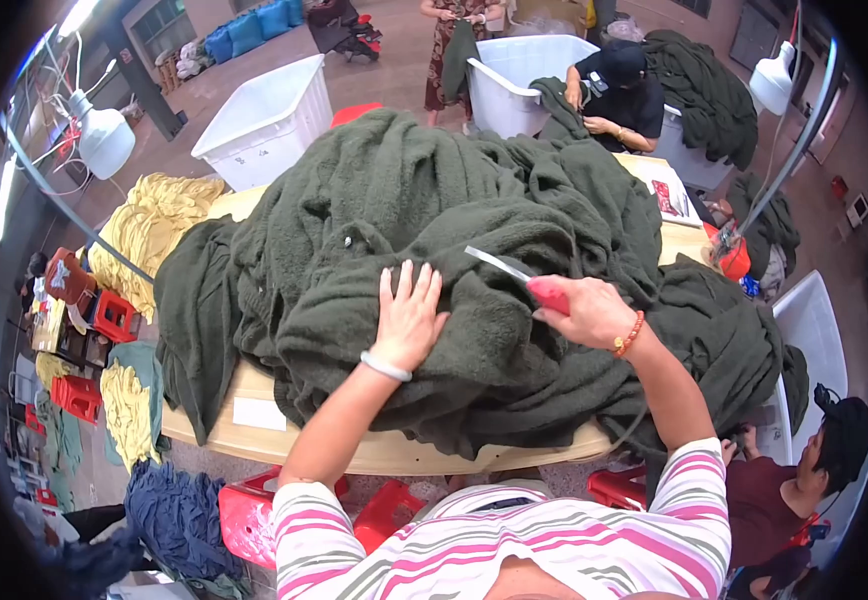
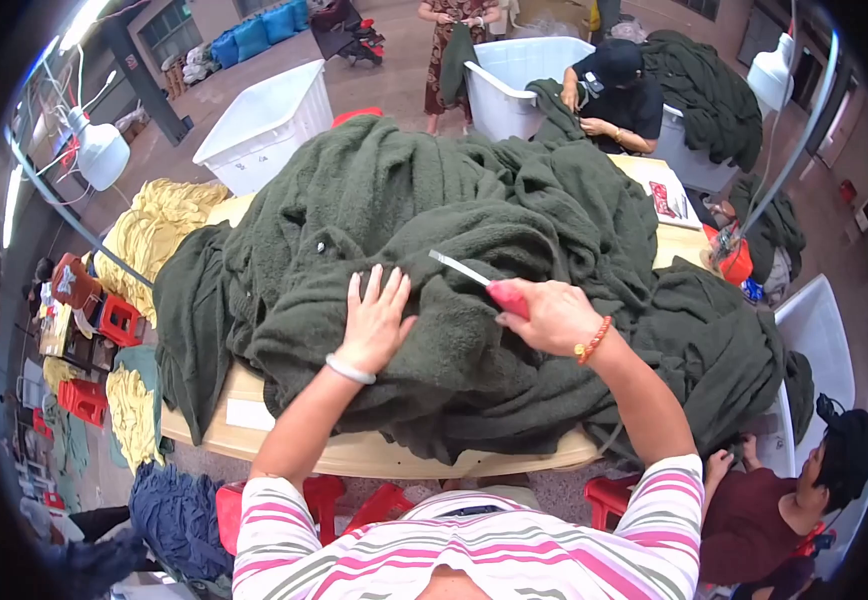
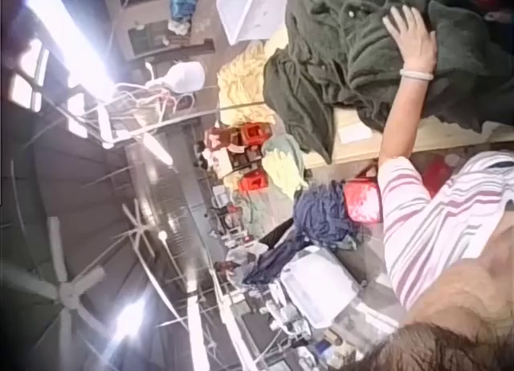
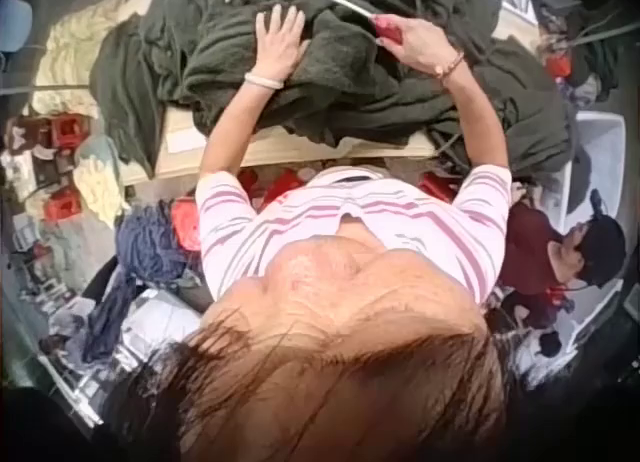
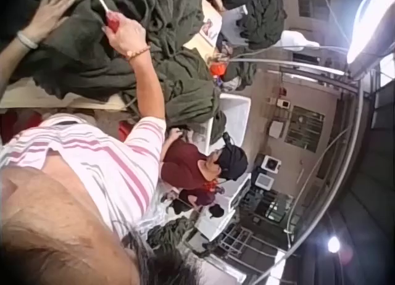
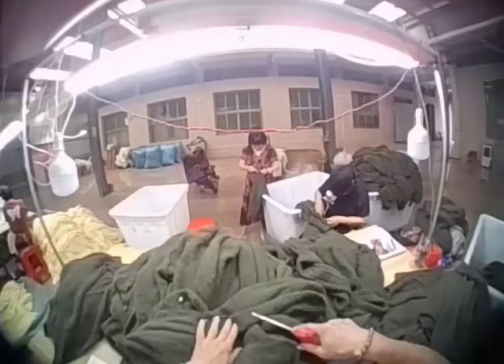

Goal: Trimming loose threads from green knitted sweaters using small scissors in a factory setting.

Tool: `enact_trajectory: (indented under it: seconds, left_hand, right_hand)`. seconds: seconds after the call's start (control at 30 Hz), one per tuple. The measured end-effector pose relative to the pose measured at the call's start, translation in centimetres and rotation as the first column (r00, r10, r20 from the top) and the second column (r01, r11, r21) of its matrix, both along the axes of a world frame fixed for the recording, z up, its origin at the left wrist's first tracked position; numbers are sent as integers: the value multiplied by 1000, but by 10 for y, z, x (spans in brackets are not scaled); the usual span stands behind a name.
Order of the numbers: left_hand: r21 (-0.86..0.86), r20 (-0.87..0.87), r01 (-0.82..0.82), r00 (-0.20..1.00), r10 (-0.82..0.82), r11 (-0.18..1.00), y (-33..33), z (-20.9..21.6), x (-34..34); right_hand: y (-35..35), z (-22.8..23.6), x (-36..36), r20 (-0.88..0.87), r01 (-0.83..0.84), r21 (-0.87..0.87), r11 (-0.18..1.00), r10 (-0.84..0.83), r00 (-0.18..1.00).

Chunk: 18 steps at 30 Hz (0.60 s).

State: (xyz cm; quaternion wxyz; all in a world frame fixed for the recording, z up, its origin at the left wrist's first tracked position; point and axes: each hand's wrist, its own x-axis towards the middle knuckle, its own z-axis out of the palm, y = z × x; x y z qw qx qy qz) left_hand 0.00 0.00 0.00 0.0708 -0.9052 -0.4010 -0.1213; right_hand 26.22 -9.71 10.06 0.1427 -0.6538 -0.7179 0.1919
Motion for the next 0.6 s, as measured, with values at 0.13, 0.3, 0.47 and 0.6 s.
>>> enact_trajectory:
  seconds: [0.13,0.3,0.47,0.6]
  left_hand:
    - [83,-31,-1,1000,4,997,-24,-21,-13]
    - [62,68,-34,997,29,998,-18,-27,0]
    - [89,35,-37,999,34,995,-19,-35,-4]
    - [92,28,-43,999,40,995,-19,-34,-5]
  right_hand:
    - [-11,14,-31,179,-49,-106,993,67,982]
    - [-6,23,-35,301,-161,-166,973,206,931]
    - [1,9,-47,359,-150,-110,983,180,916]
    - [0,-1,-50,360,-125,-86,988,148,921]
